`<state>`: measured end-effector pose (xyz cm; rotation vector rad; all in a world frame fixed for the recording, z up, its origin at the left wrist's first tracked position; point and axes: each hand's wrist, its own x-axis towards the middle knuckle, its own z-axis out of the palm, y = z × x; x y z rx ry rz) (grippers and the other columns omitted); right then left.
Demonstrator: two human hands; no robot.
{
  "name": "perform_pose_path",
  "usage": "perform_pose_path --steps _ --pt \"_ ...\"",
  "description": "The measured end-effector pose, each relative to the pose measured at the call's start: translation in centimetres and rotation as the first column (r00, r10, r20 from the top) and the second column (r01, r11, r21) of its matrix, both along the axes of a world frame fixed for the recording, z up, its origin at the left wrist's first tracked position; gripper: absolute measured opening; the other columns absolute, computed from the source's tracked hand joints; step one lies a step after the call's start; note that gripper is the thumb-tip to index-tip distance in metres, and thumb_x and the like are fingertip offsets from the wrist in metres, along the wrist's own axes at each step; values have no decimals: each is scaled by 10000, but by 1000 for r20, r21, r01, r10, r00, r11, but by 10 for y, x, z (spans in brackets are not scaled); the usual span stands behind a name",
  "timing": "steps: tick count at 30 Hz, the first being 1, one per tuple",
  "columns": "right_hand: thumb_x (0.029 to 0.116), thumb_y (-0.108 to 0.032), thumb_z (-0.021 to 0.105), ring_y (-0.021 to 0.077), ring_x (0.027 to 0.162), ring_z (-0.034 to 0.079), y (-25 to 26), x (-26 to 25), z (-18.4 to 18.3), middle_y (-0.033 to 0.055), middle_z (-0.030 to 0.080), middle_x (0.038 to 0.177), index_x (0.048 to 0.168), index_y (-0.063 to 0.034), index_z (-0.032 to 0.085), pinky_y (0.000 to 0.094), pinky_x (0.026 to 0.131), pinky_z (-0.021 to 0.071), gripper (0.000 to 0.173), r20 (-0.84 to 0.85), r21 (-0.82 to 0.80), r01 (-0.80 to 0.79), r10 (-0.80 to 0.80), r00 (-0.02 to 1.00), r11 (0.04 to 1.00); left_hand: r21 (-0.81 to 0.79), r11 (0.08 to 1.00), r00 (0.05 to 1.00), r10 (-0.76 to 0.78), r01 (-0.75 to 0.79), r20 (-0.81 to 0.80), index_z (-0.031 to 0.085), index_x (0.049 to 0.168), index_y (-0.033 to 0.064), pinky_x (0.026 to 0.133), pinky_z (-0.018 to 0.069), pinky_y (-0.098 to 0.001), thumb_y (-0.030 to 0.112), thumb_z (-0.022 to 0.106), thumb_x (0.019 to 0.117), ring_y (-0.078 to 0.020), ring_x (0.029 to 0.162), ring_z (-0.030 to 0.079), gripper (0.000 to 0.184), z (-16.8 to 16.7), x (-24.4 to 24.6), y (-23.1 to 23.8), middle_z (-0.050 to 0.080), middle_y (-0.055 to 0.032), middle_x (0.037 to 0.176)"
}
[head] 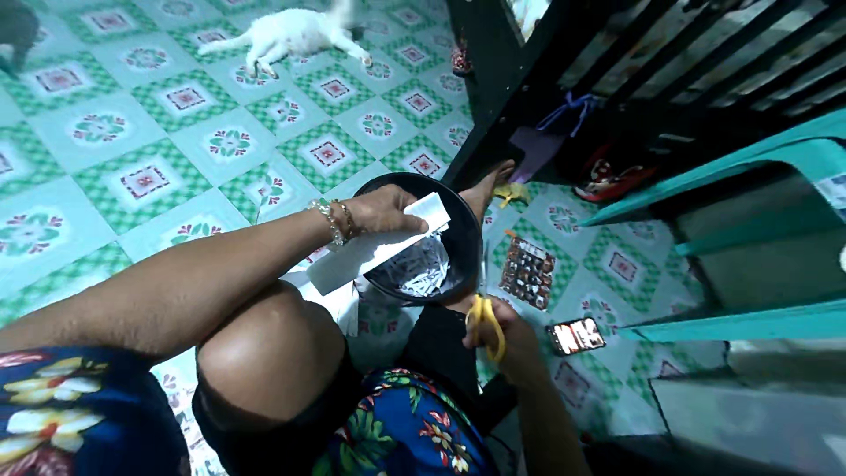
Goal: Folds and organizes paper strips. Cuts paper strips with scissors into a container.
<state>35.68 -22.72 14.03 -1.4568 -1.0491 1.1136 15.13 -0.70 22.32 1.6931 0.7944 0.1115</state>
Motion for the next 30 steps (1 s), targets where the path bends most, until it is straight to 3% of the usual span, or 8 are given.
perform_pose_path --steps 3,10,17,30 --pt "898 -96 607 13 701 656 10 -8 18 -25 654 893 1320 111 518 201 673 586 478 135 -135 -41 59 989 990 40 997 997 -70 69 15 682 932 12 618 503 -177 106 671 986 -13 619 595 109 -3 0 3 648 2 731" --pt "877 -191 699 -27 687 648 14 -15 17 -44 691 834 1302 135 551 153 656 558 556 247 -34 -153 157 956 988 92 984 988 -149 152 -30 676 824 29 565 453 -174 128 704 966 -9 568 549 175 1 -3 4 614 16 667" --pt "896 -190 706 -30 686 647 16 -20 18 -23 697 838 1292 143 555 145 655 553 539 290 -15 -124 123 949 992 64 978 978 -195 200 -76 657 783 37 528 422 -174 137 707 965 -8 533 519 214 1 0 2 587 20 631" --pt "893 -128 696 -72 574 576 15 -34 12 -34 667 749 1243 160 589 107 546 500 466 321 81 -27 0 947 996 3 984 981 -177 177 -74 660 780 40 504 402 -166 173 650 1008 4 509 497 264 -3 2 0 580 30 616"
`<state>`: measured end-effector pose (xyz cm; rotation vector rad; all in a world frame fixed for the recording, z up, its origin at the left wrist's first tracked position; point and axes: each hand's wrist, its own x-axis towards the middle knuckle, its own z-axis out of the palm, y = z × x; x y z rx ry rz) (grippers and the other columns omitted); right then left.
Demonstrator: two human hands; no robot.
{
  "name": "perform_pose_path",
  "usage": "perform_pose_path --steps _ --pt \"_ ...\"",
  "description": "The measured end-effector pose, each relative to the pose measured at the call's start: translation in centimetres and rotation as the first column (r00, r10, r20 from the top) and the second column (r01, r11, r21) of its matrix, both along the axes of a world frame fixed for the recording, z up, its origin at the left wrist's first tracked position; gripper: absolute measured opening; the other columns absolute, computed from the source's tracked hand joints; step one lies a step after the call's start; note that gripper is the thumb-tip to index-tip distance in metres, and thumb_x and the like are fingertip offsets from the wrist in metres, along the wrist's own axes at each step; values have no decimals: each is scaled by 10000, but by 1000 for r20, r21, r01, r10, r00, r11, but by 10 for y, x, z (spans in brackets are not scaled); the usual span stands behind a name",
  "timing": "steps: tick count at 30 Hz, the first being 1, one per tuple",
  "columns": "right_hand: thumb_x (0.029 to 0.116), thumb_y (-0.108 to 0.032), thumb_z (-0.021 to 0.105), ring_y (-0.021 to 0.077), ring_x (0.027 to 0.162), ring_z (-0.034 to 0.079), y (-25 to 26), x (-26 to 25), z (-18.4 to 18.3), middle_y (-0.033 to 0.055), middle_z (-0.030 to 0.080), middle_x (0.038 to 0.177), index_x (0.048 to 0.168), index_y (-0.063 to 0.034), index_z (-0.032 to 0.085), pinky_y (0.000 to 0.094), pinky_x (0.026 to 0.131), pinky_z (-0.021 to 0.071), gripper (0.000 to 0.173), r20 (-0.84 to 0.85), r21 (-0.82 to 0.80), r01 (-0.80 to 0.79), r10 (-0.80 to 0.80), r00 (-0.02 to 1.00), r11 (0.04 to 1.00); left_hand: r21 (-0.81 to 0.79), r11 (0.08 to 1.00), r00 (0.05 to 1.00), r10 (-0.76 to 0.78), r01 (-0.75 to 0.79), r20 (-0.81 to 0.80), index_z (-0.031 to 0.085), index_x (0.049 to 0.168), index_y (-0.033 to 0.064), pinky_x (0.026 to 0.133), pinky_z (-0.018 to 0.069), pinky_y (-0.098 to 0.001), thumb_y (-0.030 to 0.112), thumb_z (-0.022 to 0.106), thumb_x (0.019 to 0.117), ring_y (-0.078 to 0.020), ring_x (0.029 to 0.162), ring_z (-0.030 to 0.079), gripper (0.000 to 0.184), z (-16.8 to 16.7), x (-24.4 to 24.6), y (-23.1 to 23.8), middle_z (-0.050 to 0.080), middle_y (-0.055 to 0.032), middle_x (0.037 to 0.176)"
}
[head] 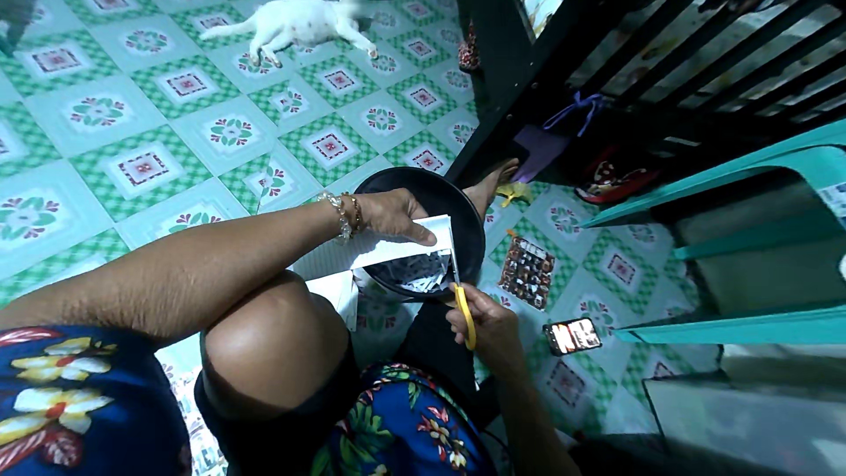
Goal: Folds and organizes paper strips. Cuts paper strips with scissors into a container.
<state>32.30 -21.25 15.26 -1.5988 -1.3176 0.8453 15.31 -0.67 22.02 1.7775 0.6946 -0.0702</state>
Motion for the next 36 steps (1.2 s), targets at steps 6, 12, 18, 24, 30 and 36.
perform_pose_path --steps 6,12,18,24,30,36 --pt "902 -142 695 -58 585 591 2 0 -4 -32 656 737 1246 160 581 118 557 514 472 -9 8 -27 27 1000 1000 32 999 999 -15 16 -40 664 774 47 529 405 -177 190 656 1005 3 530 495 272 1 3 1 578 38 626" --pt "900 -138 698 -67 577 580 3 0 -8 -34 647 715 1223 164 599 108 549 504 453 -1 48 -15 15 1000 999 -40 999 998 -6 4 -58 674 800 43 537 442 -178 172 652 1005 -7 542 542 244 1 6 -1 617 25 652" --pt "893 -112 694 -67 565 582 3 -3 -14 -45 648 704 1200 172 599 109 539 509 428 -48 86 -14 19 999 996 -59 998 997 0 -5 -76 656 791 52 523 421 -173 191 630 1020 -2 533 519 270 -2 6 -1 596 31 644" --pt "900 -103 697 -70 587 588 11 -7 -13 -17 680 751 1216 157 596 105 558 507 421 -46 75 7 -4 999 997 -184 983 995 4 -22 -97 675 856 12 570 504 -187 161 618 1023 -46 572 599 231 2 8 -5 645 -15 702" --pt "890 -69 708 -88 544 553 11 -7 -15 -42 652 688 1163 168 625 89 519 480 371 -43 133 6 0 999 991 -205 977 992 28 -53 -126 672 862 12 562 505 -189 151 614 1026 -59 563 600 223 -2 9 -4 647 -21 706" --pt "933 -46 650 -37 552 606 13 -5 -10 -70 645 687 1185 104 598 128 537 531 299 -238 -48 -1 -10 971 999 -201 976 992 58 -80 -110 668 872 20 603 513 -190 137 638 1009 -41 603 612 183 -6 6 0 653 -12 725"
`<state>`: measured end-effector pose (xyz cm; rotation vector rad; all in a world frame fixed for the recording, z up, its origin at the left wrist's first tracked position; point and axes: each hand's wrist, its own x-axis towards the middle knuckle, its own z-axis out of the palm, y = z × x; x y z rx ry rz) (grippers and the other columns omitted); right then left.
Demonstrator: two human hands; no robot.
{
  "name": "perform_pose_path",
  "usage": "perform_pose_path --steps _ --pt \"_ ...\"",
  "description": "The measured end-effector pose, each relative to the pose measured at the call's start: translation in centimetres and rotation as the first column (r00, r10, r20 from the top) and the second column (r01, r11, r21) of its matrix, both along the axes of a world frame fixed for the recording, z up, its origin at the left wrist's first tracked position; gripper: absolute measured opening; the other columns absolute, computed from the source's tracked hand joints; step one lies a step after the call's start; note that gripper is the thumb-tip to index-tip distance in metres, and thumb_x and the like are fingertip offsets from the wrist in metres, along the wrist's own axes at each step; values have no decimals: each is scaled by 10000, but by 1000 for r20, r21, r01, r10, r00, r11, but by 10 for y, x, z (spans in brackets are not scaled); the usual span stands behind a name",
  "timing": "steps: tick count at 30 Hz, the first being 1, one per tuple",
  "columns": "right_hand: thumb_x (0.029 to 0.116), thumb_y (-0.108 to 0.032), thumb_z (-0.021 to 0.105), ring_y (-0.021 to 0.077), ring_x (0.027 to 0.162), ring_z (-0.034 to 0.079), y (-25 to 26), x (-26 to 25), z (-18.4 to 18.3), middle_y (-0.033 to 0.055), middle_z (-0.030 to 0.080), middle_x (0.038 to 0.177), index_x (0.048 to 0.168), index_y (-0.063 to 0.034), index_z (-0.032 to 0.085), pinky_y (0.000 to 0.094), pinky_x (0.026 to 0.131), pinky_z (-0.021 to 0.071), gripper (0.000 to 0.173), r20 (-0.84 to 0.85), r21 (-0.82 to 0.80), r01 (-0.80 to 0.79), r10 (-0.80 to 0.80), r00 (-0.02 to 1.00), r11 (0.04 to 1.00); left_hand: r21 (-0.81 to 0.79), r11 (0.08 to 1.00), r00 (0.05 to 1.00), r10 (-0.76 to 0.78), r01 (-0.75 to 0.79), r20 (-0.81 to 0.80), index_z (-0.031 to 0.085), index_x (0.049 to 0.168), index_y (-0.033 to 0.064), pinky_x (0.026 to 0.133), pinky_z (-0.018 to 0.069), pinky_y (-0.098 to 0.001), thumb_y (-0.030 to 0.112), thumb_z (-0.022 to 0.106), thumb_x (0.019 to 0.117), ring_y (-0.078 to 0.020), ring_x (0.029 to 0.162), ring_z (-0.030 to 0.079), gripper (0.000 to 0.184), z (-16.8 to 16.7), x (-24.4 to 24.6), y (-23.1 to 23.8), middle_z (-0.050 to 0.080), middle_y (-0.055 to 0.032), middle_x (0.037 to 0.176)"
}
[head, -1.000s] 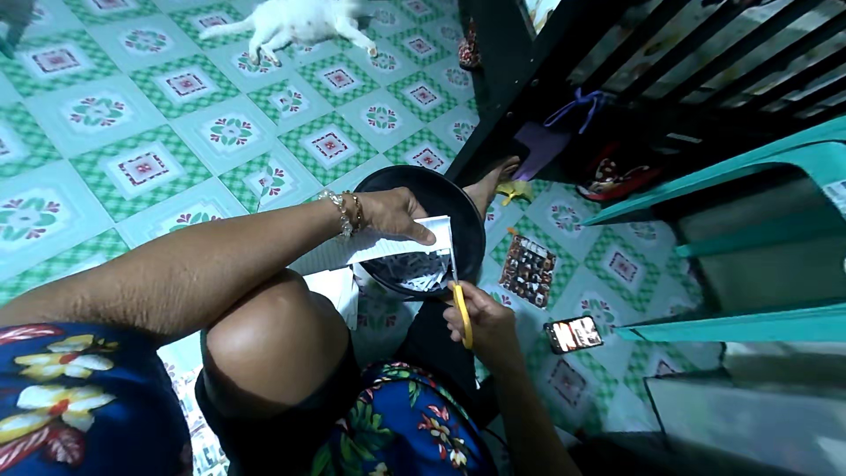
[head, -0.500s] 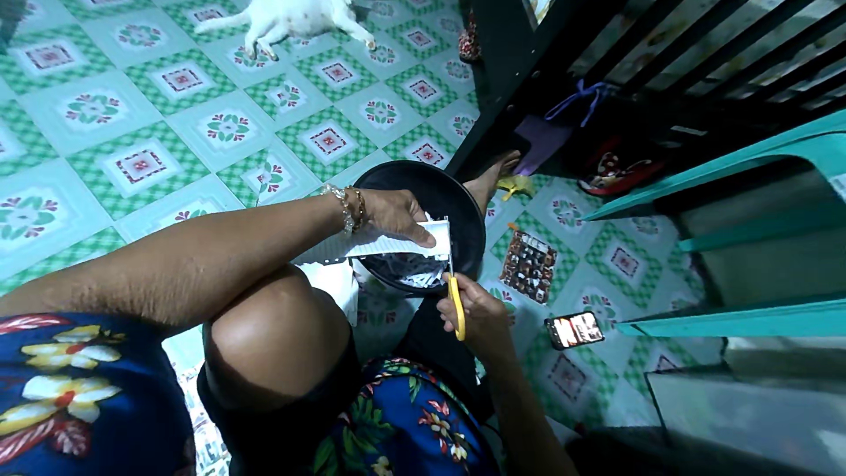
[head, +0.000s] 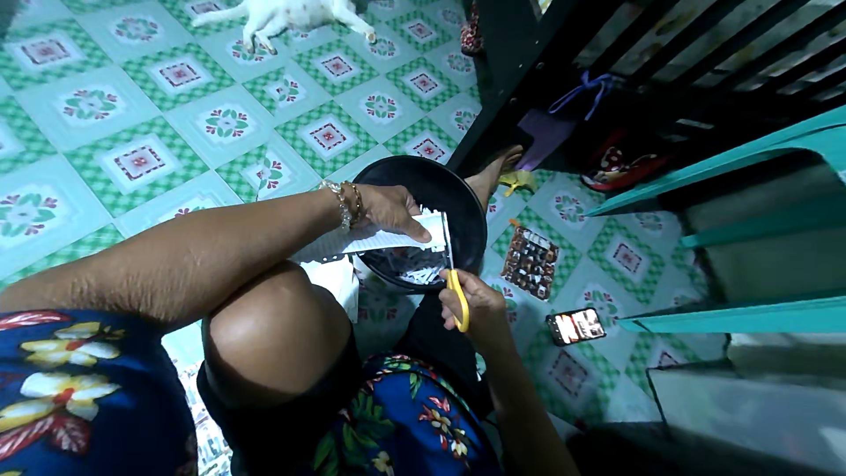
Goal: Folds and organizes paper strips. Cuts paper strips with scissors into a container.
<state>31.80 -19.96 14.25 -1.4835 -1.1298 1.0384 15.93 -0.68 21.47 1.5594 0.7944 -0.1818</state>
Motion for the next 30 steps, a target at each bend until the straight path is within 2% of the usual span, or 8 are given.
perform_pose_path --steps 5,8,14,25,27,30 --pt "935 -210 651 -36 647 621 -11 13 4 -50 649 790 1257 117 582 139 627 544 465 109 -114 -82 94 990 990 40 994 994 104 -106 47 668 845 37 567 498 -173 125 673 985 -23 576 605 166 -1 -4 4 660 1 700" --pt "925 -266 673 -49 661 608 -13 13 7 -56 641 810 1277 111 578 129 639 532 525 141 -143 -113 133 981 983 27 991 990 126 -128 66 668 844 35 574 504 -171 110 674 982 -22 579 609 158 -1 -3 3 661 1 699" --pt "935 -180 662 -55 642 602 -4 8 3 -36 647 771 1215 117 615 116 628 521 410 180 -49 -82 89 980 995 85 994 997 65 -69 48 654 795 44 556 468 -170 127 687 976 -14 561 573 202 1 0 2 633 14 668" --pt "923 -112 679 -56 618 604 -1 2 6 -54 658 755 1219 101 616 113 603 523 370 99 -61 -32 38 994 998 113 992 998 41 -47 57 665 792 51 553 477 -170 131 691 973 -8 554 575 200 2 3 1 639 21 664" --pt "919 -110 682 -66 601 589 -2 1 3 -49 658 752 1208 107 619 109 588 515 367 130 -23 -26 28 991 999 108 993 997 43 -49 57 669 799 49 559 480 -171 127 692 972 -10 562 581 191 1 3 0 644 18 672" --pt "915 -100 696 -65 564 558 -4 -2 -1 2 649 721 1177 144 639 103 549 487 363 248 49 -18 5 969 999 98 994 998 42 -46 45 668 795 49 567 484 -172 128 689 975 -13 567 588 198 2 3 0 647 17 675"
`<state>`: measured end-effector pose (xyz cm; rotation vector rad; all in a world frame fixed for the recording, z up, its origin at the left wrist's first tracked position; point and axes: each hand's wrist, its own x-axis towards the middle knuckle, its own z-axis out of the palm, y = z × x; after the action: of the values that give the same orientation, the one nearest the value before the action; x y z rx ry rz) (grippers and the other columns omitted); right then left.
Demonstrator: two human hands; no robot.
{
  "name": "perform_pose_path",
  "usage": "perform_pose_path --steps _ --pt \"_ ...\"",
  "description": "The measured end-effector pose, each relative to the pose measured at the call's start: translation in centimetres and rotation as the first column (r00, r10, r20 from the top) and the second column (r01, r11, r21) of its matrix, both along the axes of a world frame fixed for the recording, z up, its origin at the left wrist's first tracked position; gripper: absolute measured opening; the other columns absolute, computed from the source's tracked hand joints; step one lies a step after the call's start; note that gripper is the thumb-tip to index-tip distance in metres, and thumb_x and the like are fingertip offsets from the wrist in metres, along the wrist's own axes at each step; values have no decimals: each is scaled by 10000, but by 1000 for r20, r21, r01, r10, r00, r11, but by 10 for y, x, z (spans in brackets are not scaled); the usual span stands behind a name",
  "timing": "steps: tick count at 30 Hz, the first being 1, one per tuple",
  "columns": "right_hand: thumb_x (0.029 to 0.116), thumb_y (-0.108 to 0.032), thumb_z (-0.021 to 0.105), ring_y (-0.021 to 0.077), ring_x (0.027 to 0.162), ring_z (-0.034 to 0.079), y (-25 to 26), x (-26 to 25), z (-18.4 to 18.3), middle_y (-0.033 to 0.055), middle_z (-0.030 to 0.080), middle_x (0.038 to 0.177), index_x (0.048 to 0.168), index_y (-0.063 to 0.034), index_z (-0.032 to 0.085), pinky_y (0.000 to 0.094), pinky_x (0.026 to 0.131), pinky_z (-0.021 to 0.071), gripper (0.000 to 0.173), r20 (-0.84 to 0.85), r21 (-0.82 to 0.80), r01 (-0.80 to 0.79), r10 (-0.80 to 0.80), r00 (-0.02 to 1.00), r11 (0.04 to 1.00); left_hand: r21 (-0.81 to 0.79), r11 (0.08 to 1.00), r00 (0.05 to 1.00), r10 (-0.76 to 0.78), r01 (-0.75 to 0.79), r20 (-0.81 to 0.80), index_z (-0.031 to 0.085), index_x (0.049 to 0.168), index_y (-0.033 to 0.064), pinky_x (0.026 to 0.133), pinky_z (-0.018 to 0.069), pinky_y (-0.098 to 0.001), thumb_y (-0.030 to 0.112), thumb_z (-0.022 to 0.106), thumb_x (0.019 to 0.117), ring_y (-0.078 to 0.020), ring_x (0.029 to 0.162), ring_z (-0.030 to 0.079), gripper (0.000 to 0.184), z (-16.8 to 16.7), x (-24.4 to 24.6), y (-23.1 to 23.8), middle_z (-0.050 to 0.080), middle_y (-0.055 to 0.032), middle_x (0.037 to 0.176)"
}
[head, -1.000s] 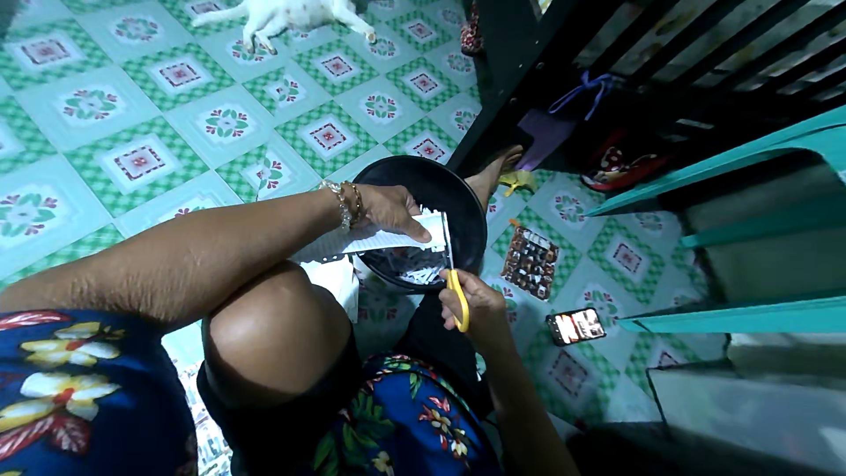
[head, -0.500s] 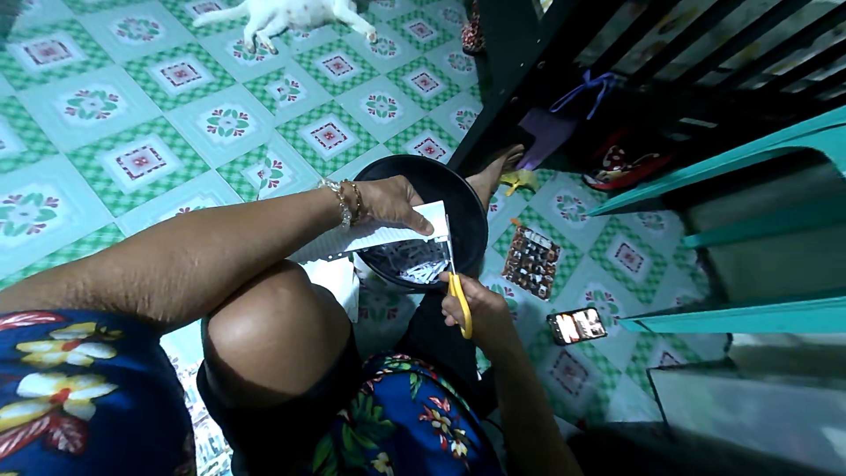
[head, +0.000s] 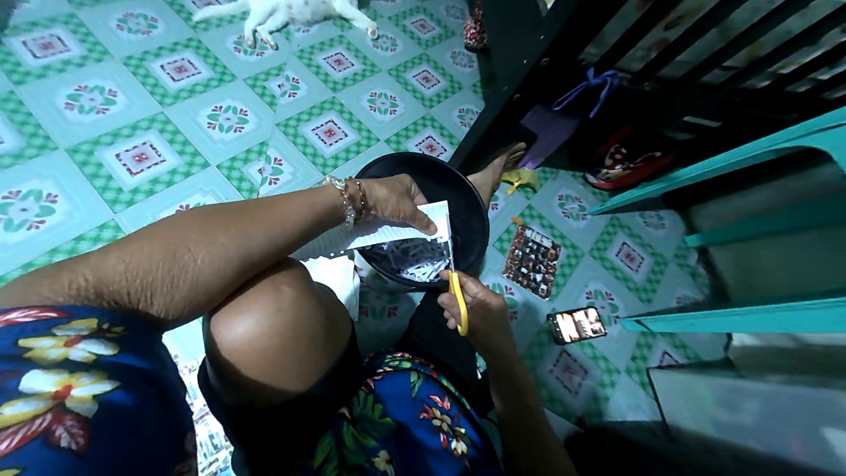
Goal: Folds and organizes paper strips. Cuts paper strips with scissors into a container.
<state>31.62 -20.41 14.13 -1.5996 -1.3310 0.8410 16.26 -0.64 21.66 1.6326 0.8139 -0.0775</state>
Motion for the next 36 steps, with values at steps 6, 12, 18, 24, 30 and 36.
perform_pose_path --steps 6,12,18,24,30,36 --pt "920 -95 688 -47 596 588 1 -3 1 44 678 771 1210 149 621 115 578 509 385 2 -4 -10 10 1000 1000 -46 999 1000 0 -1 -14 664 810 47 587 496 -177 112 692 967 -22 590 603 173 2 1 -2 655 7 699" --pt "919 -89 699 -57 564 563 4 -6 0 12 659 731 1176 117 647 104 553 485 334 10 -36 39 -39 999 999 -116 993 1000 15 -18 -22 675 854 37 617 520 -180 94 681 970 -32 620 628 129 2 4 -4 665 0 727" --pt "937 -89 678 -58 583 585 6 -7 4 -9 651 737 1183 109 630 107 574 509 319 -56 -90 9 -14 998 996 -122 993 998 -7 -2 -70 678 876 31 629 517 -190 99 684 969 -39 640 629 115 2 5 -5 670 -8 753" --pt "921 -47 688 -58 529 552 9 -9 5 -42 618 670 1129 92 646 104 528 484 254 -105 -111 49 -61 993 993 -133 991 997 -36 26 -70 684 911 13 634 518 -187 96 678 973 -40 645 633 103 1 6 -5 676 -17 762" --pt "928 -42 677 -47 506 560 8 -10 2 -65 601 627 1048 59 653 113 509 494 159 -167 -114 41 -60 984 993 -113 993 995 -40 30 -87 681 906 9 632 501 -193 105 667 982 -42 645 615 123 -2 5 -3 664 -21 763" --pt "991 -126 607 -14 621 613 2 0 13 -25 623 743 1211 86 596 145 620 534 306 -146 -304 -50 6 989 951 -69 994 996 89 -89 2 672 865 38 610 502 -174 92 676 972 -22 623 612 120 -2 -1 2 662 3 735"
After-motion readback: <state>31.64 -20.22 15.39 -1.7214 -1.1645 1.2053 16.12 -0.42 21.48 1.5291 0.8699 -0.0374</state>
